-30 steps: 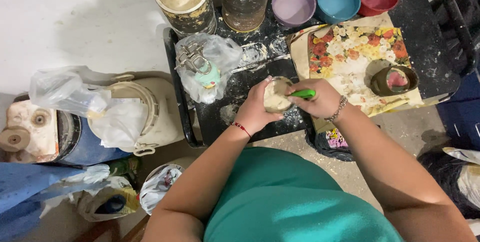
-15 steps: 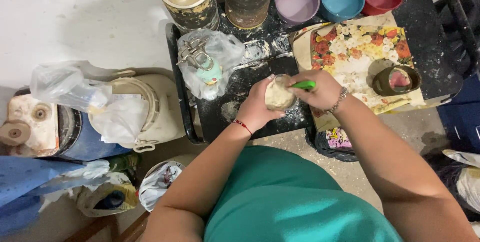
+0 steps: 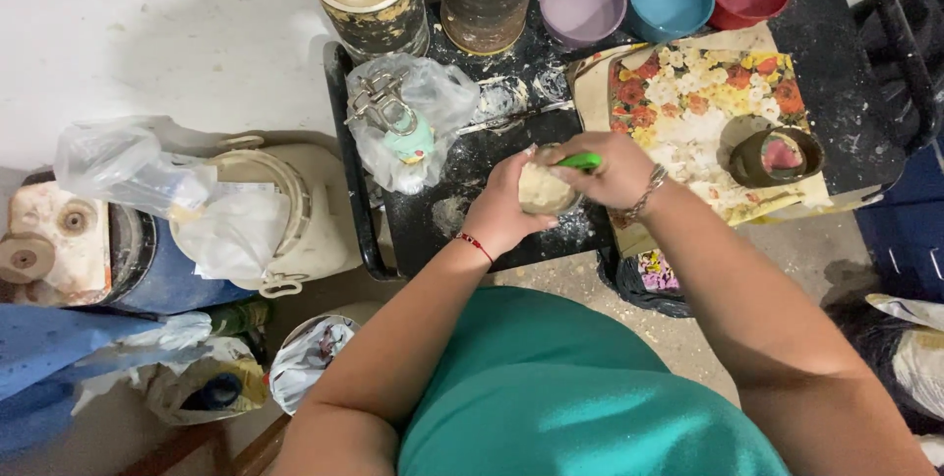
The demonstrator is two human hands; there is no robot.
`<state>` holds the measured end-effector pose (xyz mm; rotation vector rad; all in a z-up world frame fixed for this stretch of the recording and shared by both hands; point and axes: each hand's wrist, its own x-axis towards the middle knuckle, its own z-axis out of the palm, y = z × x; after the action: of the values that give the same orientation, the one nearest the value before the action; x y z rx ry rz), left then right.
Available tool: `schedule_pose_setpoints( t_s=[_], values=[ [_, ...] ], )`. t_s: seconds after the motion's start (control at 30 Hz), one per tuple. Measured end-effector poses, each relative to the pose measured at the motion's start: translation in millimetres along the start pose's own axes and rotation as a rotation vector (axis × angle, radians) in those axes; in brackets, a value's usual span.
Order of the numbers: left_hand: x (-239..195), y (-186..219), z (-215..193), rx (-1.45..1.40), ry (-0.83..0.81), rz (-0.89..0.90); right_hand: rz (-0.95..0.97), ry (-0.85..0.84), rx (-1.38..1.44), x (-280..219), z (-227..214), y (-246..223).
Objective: The person mixes a yellowish dough-like substance in a small metal container using a green spatula. They then transfer the mixture into a round metal mold, press it down, and place the mold on a blue cabinet. Finally, they scrape the remaining residue from the container into a trash bag.
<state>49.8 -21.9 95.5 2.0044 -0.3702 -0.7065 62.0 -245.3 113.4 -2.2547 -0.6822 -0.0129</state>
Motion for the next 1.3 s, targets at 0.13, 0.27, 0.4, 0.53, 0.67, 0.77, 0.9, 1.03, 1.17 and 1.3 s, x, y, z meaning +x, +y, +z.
schedule_pose_setpoints(
  t_s=[0.13, 0.27, 0.4, 0.53, 0.67, 0.77, 0.9, 1.03, 1.17, 1.3],
  values=[
    [3.2, -7.1, 4.0, 0.011, 0.024, 0.042, 0.102, -0.039, -0.001, -26.6, -5.9, 5.0],
    [5.2, -6.3, 3.7, 0.02, 0.037, 0.027, 0.093, -0.059, 0.017, -35.4, 1.6, -11.4],
    [0.6, 2.2, 4.5, 0.054, 0.043, 0.002, 0.011, 0.022, 0.005, -35.0, 29.2, 4.4],
    [9.7, -10.9, 9.5, 0.051, 0.041, -0.017, 0.051, -0.01, 0.036, 5.8, 1.7, -45.3],
    [9.1, -12.2, 6.3, 0.02, 0.035, -0.002, 0.034, 0.014, 0.048, -9.9, -10.8, -5.7],
    [6.1, -9.7, 4.3, -0.005, 0.039, 0.004, 0.112, -0.009, 0.032, -32.3, -8.3, 1.7],
    [5.4, -12.1, 7.9, 0.01, 0.061, 0.029, 0.157, -0.022, -0.013, -48.2, 4.7, 0.1],
    [6.9, -12.5, 7.9, 0.014, 0.042, 0.021, 0.155, 0.028, 0.023, -40.2, 29.4, -5.5],
    [4.8, -6.6, 3.7, 0.014, 0.041, 0.017, 0.243, 0.2, 0.045, -30.1, 37.0, 2.4],
    [7.0, -11.2, 0.9, 0.012, 0.028, 0.063, 0.598, 0.198, -0.016, -24.4, 15.8, -18.5]
  ],
)
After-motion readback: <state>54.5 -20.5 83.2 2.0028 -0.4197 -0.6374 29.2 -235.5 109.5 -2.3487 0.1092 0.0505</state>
